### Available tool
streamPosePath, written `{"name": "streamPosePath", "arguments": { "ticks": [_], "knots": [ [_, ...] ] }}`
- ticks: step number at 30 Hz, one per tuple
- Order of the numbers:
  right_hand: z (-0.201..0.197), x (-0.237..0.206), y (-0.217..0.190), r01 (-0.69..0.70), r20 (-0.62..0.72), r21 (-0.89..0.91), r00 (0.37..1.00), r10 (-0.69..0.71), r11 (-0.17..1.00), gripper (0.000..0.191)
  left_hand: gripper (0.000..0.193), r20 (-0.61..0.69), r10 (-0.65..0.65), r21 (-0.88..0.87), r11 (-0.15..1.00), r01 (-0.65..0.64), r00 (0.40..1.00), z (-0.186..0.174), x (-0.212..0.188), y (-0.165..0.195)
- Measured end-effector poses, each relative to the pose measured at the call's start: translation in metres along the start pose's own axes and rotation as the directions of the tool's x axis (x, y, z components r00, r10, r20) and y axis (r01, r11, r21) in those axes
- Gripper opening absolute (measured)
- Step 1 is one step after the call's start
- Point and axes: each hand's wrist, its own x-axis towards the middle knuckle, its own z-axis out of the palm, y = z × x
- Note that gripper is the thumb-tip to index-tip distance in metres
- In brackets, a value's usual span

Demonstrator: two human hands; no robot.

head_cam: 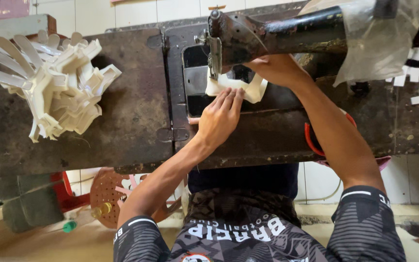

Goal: The person sews white fabric shoe components on an industrial sewing machine, guiding each piece under the needle, then trims threads and edges with red-handled scissors. They stack finished pieces into a pile, carry the pile to the floor, and continue trimming pieces while seated.

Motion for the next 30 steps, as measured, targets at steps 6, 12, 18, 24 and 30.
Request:
{"name": "streamPosePath", "arguments": {
  "ticks": [6,12,18,24,30],
  "knots": [
    [0.006,0.003,0.010,-0.080,0.032,0.230,0.997,0.074,0.970,0.023,0.039,0.039,-0.006,0.045,0.999,0.005,0.999,0.003,0.000,0.000],
    [0.005,0.001,0.016,0.155,-0.012,0.394,0.987,-0.163,0.906,0.023,0.039,0.076,-0.017,0.050,0.999,0.014,0.997,0.005,0.005,0.002],
    [0.006,0.000,0.017,0.196,-0.031,0.356,0.980,-0.198,0.914,0.022,0.039,0.070,-0.017,0.024,1.000,0.016,0.997,0.001,0.004,-0.001],
    [0.007,-0.001,0.020,0.136,0.016,0.234,0.989,-0.144,0.963,0.021,0.036,0.052,-0.011,-0.019,1.000,0.012,0.999,-0.006,0.001,-0.007],
    [0.009,-0.003,0.025,0.154,-0.002,0.219,0.988,-0.157,0.964,0.023,0.036,0.063,0.038,-0.055,0.998,-0.034,0.997,-0.021,0.000,-0.014]
  ]
}}
